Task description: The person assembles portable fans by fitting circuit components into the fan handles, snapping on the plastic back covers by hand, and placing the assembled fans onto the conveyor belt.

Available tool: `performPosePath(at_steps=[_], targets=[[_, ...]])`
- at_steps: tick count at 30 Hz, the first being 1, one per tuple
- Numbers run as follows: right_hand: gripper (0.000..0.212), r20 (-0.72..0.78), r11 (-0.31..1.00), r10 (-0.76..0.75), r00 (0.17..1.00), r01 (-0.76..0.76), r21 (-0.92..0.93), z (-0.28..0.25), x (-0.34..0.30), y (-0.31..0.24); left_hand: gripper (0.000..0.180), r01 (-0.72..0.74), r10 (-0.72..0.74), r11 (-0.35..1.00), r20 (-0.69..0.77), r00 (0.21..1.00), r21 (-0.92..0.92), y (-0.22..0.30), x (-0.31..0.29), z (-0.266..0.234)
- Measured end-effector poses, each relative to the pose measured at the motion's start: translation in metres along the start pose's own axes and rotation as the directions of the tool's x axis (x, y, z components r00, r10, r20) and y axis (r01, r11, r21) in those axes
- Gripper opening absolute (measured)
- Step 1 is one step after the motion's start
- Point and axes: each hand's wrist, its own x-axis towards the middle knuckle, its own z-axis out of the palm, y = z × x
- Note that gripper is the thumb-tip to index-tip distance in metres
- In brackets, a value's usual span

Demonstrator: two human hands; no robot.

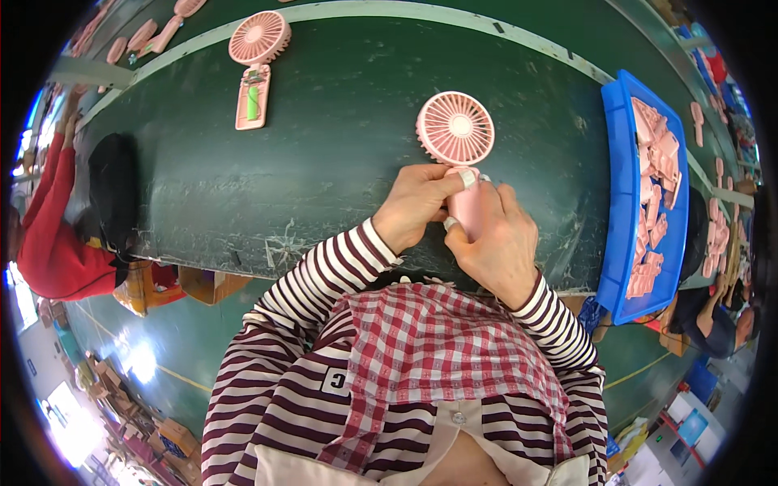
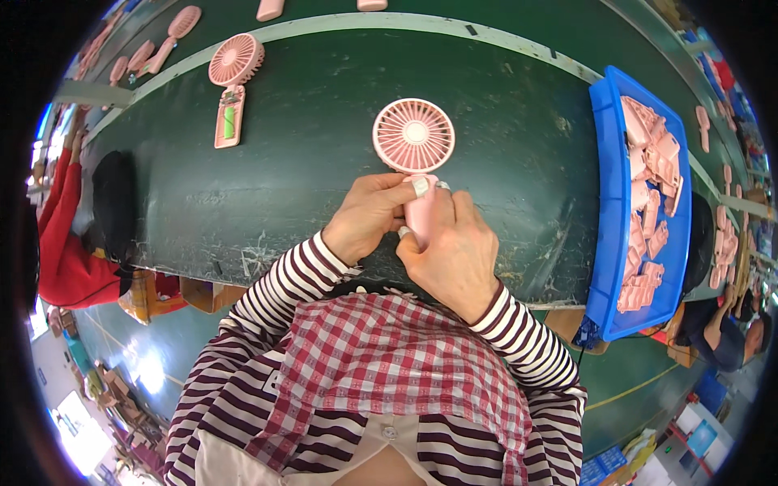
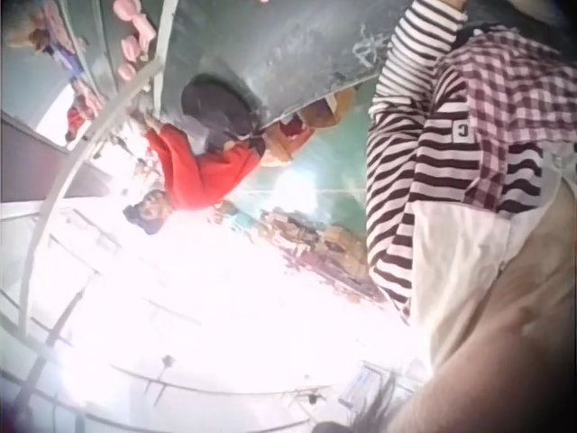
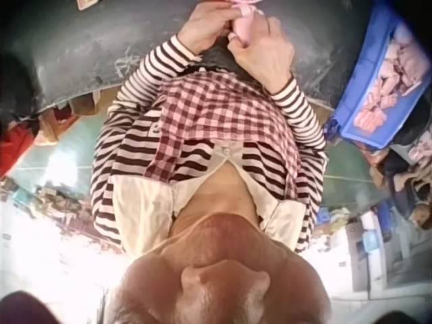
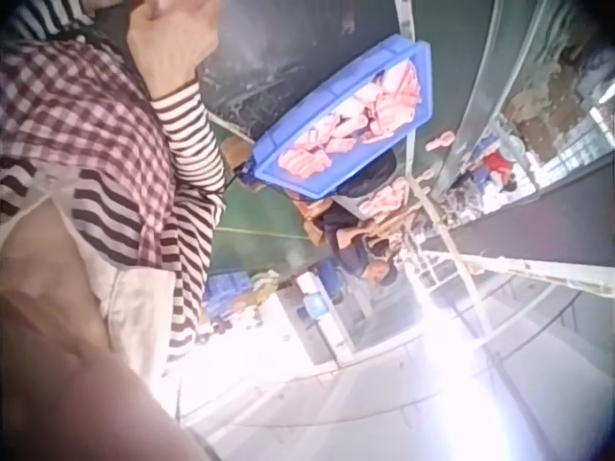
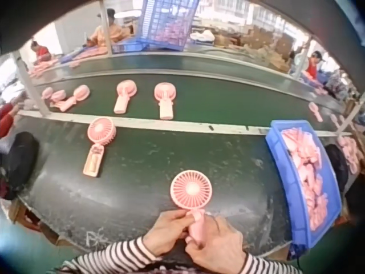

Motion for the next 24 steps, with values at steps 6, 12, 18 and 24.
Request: performPosePath(at_steps=[6,12,18,24], targets=[[0.044,-0.051,1.000,-0.018,0.999,0.018,-0.013,0.006,-0.004,0.001,0.031,-0.006,0.006,1.000,-0.004,1.000,0.009,-0.001,0.001,0.001],[0.041,0.019,0.999,0.028,0.999,-0.029,0.042,0.002,-0.001,0.003,0.032,0.002,-0.002,1.000,-0.031,1.000,0.012,0.001,0.000,0.002],[0.046,-0.035,1.000,-0.012,0.999,0.011,-0.018,0.001,-0.002,0.003,0.027,0.028,-0.030,0.999,-0.064,0.998,-0.034,0.005,-0.001,0.004],[0.052,-0.082,0.997,-0.025,0.996,0.031,0.073,-0.003,-0.008,0.013,0.030,0.036,-0.039,0.997,-0.048,0.998,-0.073,0.002,0.002,-0.002]])
